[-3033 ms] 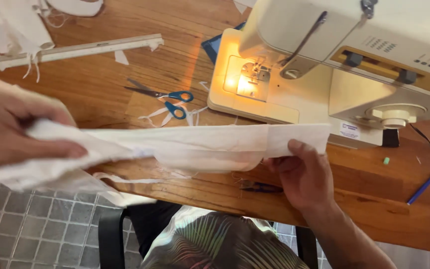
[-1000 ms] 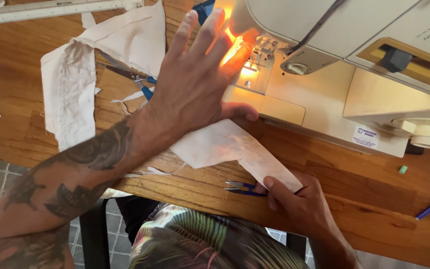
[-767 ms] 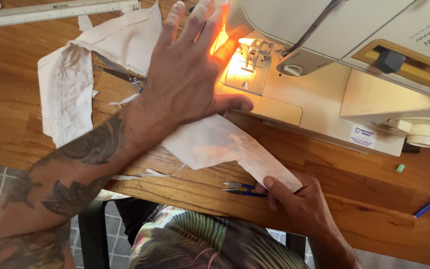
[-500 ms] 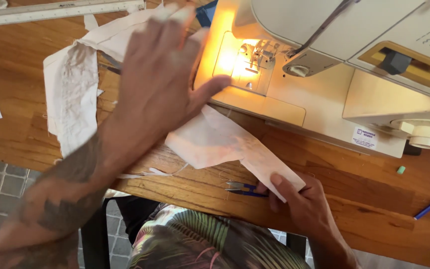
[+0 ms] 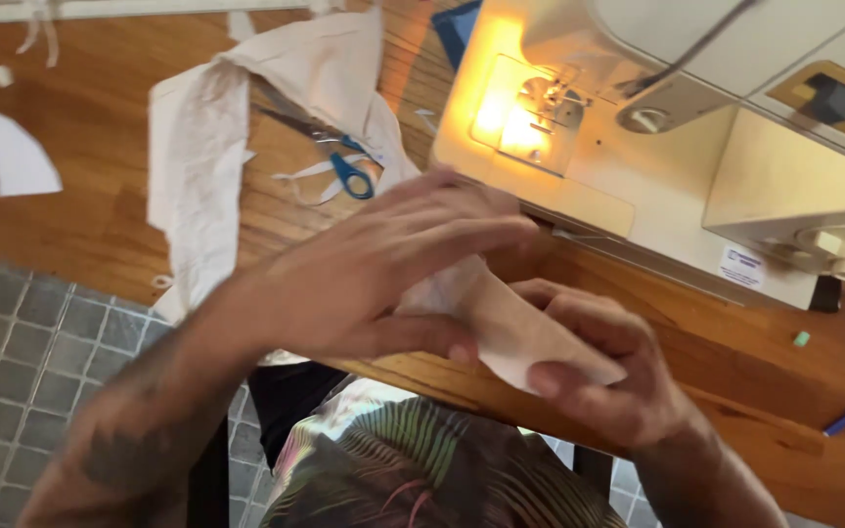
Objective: Cutting fabric with scissors and sewing it using a sewing machine
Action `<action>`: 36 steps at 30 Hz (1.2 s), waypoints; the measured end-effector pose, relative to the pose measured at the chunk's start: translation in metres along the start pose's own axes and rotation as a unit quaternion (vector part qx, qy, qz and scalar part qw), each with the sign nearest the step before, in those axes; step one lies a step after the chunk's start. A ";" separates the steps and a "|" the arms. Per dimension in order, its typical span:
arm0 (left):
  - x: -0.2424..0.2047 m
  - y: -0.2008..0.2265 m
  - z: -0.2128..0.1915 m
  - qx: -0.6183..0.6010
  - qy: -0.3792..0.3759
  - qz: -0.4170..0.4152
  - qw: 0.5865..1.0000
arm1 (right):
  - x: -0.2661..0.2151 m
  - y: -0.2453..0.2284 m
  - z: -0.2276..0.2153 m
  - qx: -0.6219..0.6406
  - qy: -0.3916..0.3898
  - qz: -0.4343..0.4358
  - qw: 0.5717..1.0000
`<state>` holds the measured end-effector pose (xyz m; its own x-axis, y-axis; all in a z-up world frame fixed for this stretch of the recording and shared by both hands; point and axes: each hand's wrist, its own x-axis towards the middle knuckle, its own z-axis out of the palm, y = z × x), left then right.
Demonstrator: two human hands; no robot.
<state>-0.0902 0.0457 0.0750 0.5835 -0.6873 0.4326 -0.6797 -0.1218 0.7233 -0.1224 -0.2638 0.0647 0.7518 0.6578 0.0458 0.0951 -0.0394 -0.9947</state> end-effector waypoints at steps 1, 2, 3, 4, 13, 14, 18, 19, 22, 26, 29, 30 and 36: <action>0.002 -0.002 -0.008 0.005 0.004 -0.004 1.000 | 0.001 0.000 0.003 0.001 -0.007 -0.003 1.000; 0.006 -0.006 -0.012 -0.064 -0.057 -0.111 0.990 | -0.001 -0.001 0.005 0.077 0.051 0.001 0.996; 0.011 -0.011 -0.016 -0.134 -0.121 -0.214 0.960 | -0.003 -0.001 0.006 0.153 0.108 0.004 0.982; 0.012 -0.016 -0.026 -0.135 -0.120 -0.211 0.961 | -0.002 0.009 -0.001 0.149 0.109 0.005 0.983; -0.005 -0.054 -0.097 -0.008 -0.172 -0.464 0.869 | 0.012 0.011 -0.017 -0.030 0.277 0.124 0.952; -0.010 -0.058 -0.098 0.011 -0.180 -0.461 0.869 | 0.016 0.010 -0.020 -0.086 0.305 0.159 0.935; -0.001 -0.038 -0.099 0.066 -0.144 -0.536 0.830 | 0.029 0.007 -0.030 -0.331 0.343 0.224 0.850; -0.007 -0.039 -0.094 0.067 -0.146 -0.535 0.829 | 0.032 0.015 -0.035 -0.329 0.346 0.224 0.850; -0.023 -0.038 -0.074 -0.038 -0.205 -0.482 0.851 | 0.045 0.036 -0.048 -0.422 0.359 0.158 0.817; -0.029 -0.010 -0.029 -0.073 -0.256 -0.390 0.882 | 0.072 0.048 -0.063 -0.504 0.342 0.122 0.784; -0.050 -0.004 0.015 -0.135 -0.195 -0.367 0.900 | 0.078 0.065 -0.068 -0.526 0.360 0.095 0.764; -0.059 -0.007 0.031 -0.183 -0.140 -0.341 0.911 | 0.079 0.073 -0.070 -0.558 0.376 0.046 0.738; -0.059 0.009 0.080 -0.175 -0.104 -0.372 0.905 | 0.081 0.050 -0.036 -0.558 0.232 -0.064 0.794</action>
<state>-0.1664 0.0279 0.0135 0.7007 -0.6328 -0.3297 0.0718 -0.3972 0.9149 -0.0333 -0.2397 0.0221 0.8239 0.3720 0.4275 0.5144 -0.8075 -0.2888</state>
